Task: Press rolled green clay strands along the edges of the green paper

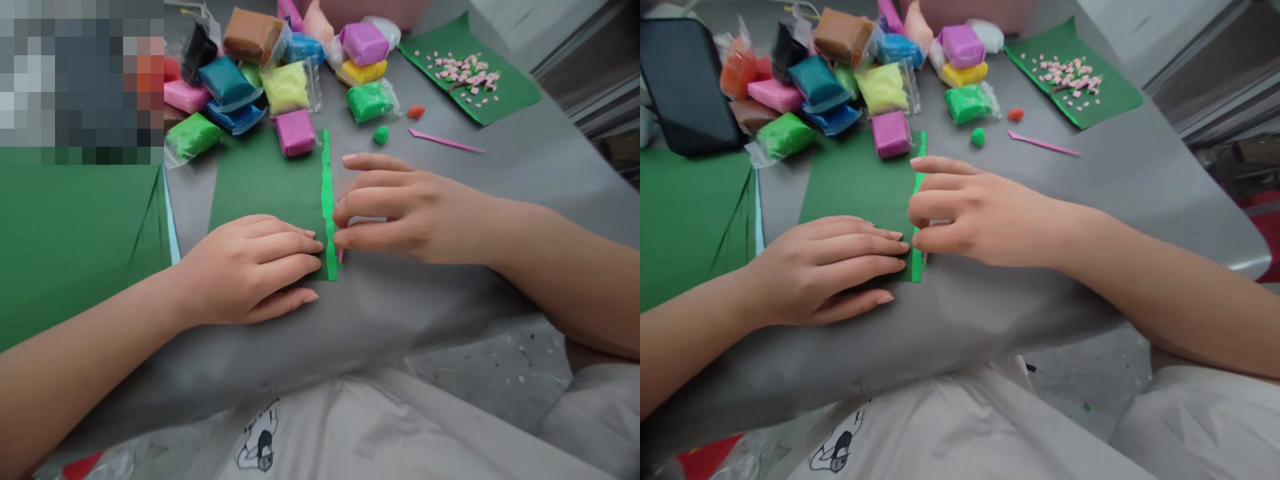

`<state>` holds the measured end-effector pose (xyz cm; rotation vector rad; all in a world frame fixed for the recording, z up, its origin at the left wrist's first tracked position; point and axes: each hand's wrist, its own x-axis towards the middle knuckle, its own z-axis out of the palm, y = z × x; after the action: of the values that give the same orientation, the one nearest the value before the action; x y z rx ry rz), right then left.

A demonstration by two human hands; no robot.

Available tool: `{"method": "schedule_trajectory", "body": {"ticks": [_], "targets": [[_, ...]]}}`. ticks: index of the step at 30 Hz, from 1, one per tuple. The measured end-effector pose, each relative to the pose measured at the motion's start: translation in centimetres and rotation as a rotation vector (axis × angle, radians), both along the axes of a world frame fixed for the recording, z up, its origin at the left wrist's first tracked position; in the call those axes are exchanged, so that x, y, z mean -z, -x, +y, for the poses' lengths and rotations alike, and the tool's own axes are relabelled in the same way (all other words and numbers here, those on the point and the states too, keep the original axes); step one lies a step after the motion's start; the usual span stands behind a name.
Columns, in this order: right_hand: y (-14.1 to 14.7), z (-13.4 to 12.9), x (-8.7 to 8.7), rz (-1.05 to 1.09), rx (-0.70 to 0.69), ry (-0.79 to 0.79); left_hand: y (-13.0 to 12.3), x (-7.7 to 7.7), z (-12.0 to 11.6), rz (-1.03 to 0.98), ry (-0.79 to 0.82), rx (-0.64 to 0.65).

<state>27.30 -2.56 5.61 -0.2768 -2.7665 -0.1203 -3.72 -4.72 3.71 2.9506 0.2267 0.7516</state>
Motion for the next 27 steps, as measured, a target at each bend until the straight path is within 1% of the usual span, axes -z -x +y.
{"method": "schedule_trajectory", "body": {"ticks": [5,9,11,15,18,22,27], "targets": [[-0.7,-0.6,0.2,0.035,0.063,-0.049,-0.1,0.0,0.0,0.006,0.016,-0.005],[-0.9,-0.9,0.5,-0.033,0.073,0.006,-0.1,-0.1,0.0,-0.008,0.017,-0.001],[-0.9,-1.0,0.5,-0.033,0.074,0.005,-0.1,0.0,0.0,-0.026,0.019,-0.004],[-0.9,-0.6,0.4,0.047,0.135,-0.081,-0.1,0.3,-0.1,-0.034,0.032,-0.014],[-1.0,0.1,0.7,0.064,0.165,-0.106,-0.1,0.6,-0.2,-0.056,0.034,-0.027],[-1.0,0.9,1.1,0.035,0.157,-0.098,-0.1,0.6,-0.3,-0.041,0.037,-0.027],[-0.5,0.9,1.0,0.058,0.1,-0.103,-0.2,0.5,-0.3,-0.046,0.032,-0.021]]}}
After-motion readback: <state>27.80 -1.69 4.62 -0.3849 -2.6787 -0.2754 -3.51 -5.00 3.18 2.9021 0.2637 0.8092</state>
